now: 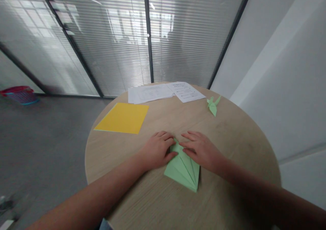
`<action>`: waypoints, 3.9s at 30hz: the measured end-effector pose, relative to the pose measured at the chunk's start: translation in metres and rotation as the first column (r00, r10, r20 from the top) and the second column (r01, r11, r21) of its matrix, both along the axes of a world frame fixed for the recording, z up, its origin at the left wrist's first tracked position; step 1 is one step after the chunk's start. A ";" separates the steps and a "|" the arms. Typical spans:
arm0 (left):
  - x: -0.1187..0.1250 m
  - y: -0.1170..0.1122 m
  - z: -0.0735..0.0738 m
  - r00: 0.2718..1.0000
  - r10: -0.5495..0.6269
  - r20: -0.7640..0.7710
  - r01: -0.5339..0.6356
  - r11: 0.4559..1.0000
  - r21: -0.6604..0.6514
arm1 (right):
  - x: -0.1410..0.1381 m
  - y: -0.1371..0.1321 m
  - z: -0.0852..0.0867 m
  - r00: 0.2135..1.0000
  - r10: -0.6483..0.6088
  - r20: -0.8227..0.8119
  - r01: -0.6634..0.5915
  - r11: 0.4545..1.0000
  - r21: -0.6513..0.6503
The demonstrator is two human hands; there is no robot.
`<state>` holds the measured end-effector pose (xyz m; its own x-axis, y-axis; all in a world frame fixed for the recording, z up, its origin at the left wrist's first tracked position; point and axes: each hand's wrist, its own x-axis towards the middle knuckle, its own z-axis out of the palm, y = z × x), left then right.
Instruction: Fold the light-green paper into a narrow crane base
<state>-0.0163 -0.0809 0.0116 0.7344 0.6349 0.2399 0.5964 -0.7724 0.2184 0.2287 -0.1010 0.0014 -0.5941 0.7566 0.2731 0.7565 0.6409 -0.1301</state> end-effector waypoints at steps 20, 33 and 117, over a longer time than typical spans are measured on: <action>0.002 -0.002 0.003 0.997 0.046 -0.068 -0.044 0.999 0.026 | 0.023 -0.042 0.011 0.996 -0.070 -0.058 0.067 0.996 -0.057; 0.001 -0.021 0.014 0.956 0.198 -0.219 -0.172 0.976 0.133 | 0.000 -0.027 0.019 0.984 0.111 -0.140 -0.109 0.994 0.017; 0.015 -0.006 -0.005 0.999 0.051 0.002 -0.051 0.999 -0.013 | 0.009 0.007 -0.008 0.998 -0.028 -0.047 0.033 0.995 0.092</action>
